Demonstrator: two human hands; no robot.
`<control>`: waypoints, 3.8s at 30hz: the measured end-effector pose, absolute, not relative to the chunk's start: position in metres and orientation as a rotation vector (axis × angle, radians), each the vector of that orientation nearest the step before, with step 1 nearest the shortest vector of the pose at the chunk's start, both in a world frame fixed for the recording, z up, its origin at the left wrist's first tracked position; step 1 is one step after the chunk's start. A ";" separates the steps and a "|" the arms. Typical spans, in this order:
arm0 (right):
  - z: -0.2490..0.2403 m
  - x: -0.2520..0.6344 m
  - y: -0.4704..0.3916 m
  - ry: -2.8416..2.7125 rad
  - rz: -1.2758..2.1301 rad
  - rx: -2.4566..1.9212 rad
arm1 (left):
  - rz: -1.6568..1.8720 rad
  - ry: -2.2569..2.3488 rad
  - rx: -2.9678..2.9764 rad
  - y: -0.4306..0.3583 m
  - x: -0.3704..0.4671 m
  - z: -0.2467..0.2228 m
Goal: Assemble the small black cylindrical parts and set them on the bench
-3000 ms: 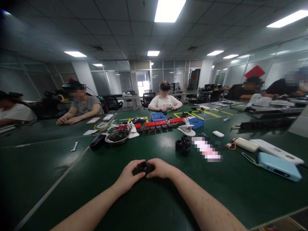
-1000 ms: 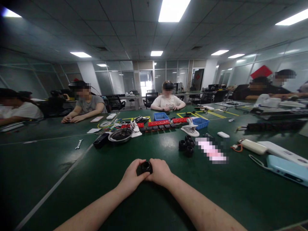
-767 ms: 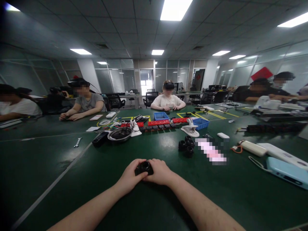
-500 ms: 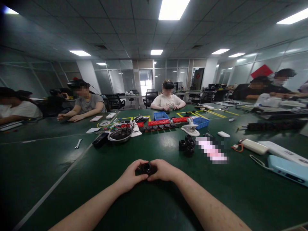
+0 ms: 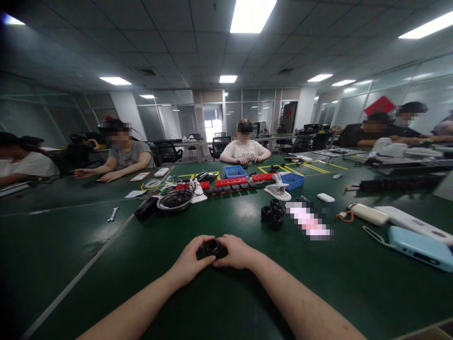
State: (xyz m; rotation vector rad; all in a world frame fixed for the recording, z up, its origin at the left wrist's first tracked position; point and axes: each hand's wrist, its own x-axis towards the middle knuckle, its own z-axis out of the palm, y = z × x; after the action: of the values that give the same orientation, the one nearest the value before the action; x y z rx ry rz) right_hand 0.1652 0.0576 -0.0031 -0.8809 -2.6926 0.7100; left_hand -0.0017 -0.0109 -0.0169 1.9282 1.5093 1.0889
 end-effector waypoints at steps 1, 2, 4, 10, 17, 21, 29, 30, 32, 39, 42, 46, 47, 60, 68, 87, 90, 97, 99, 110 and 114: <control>-0.003 0.168 0.062 -2.695 0.809 -0.829 | 1.073 1.493 1.935 -0.011 -0.002 -0.017; -0.002 0.170 0.065 -2.692 0.886 -0.799 | 1.063 1.481 1.939 -0.011 -0.002 -0.016; -0.003 0.171 0.067 -2.672 0.969 -0.812 | 1.065 1.479 1.938 -0.012 0.000 -0.015; -0.004 0.155 0.051 -2.654 0.446 -1.152 | 1.153 1.643 1.871 -0.012 0.007 -0.014; 0.000 0.156 0.047 -2.665 0.398 -1.065 | 1.095 1.596 1.940 -0.014 0.000 -0.012; -0.002 0.168 0.061 -2.678 0.685 -0.833 | 1.109 1.637 1.987 -0.013 -0.004 -0.014; -0.008 0.169 0.069 -2.697 0.837 -0.865 | 1.089 1.575 2.018 -0.011 -0.002 -0.013; -0.007 0.166 0.066 -2.691 0.771 -0.931 | 1.098 1.607 1.999 -0.011 0.000 -0.013; -0.007 0.159 0.057 -2.686 0.514 -1.060 | 1.112 1.732 1.958 -0.012 0.003 -0.012; -0.007 0.152 0.048 -2.662 0.228 -1.076 | 1.115 1.770 1.934 -0.013 0.004 -0.010; -0.004 0.161 0.058 -2.690 0.562 -0.907 | 1.103 1.615 1.932 -0.011 -0.001 -0.012; -0.003 0.171 0.071 -2.703 0.835 -0.750 | 1.079 1.505 1.932 -0.009 -0.004 -0.014; -0.004 0.171 0.072 -2.698 0.874 -0.748 | 1.076 1.490 1.930 -0.009 -0.003 -0.014; -0.001 0.154 0.048 -2.707 0.316 -1.073 | 1.119 1.678 1.908 -0.013 0.005 -0.014; -0.001 0.175 0.069 -2.680 0.927 -0.751 | 1.105 1.531 1.973 -0.011 -0.002 -0.015; -0.003 0.169 0.064 -2.659 0.811 -0.799 | 1.112 1.541 1.911 -0.011 0.000 -0.015; -0.003 0.173 0.070 -2.641 0.999 -0.741 | 1.104 1.536 1.911 -0.012 0.000 -0.014; -0.009 0.159 0.059 -2.574 0.681 -1.058 | 1.130 1.592 1.905 -0.010 0.004 -0.019; -0.009 0.154 0.053 -2.570 0.496 -1.104 | 1.152 1.620 1.883 -0.010 0.004 -0.019; -0.004 0.172 0.069 -2.643 0.953 -0.786 | 1.114 1.521 1.945 -0.011 -0.001 -0.017; -0.008 0.167 0.067 -2.593 0.924 -0.940 | 1.104 1.580 1.936 -0.013 0.002 -0.014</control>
State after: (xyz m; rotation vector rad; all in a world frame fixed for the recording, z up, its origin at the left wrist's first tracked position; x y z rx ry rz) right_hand 0.1673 0.0666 -0.0080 -0.9402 -2.5934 0.9239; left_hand 0.0017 -0.0125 -0.0145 1.9361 1.5804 1.1042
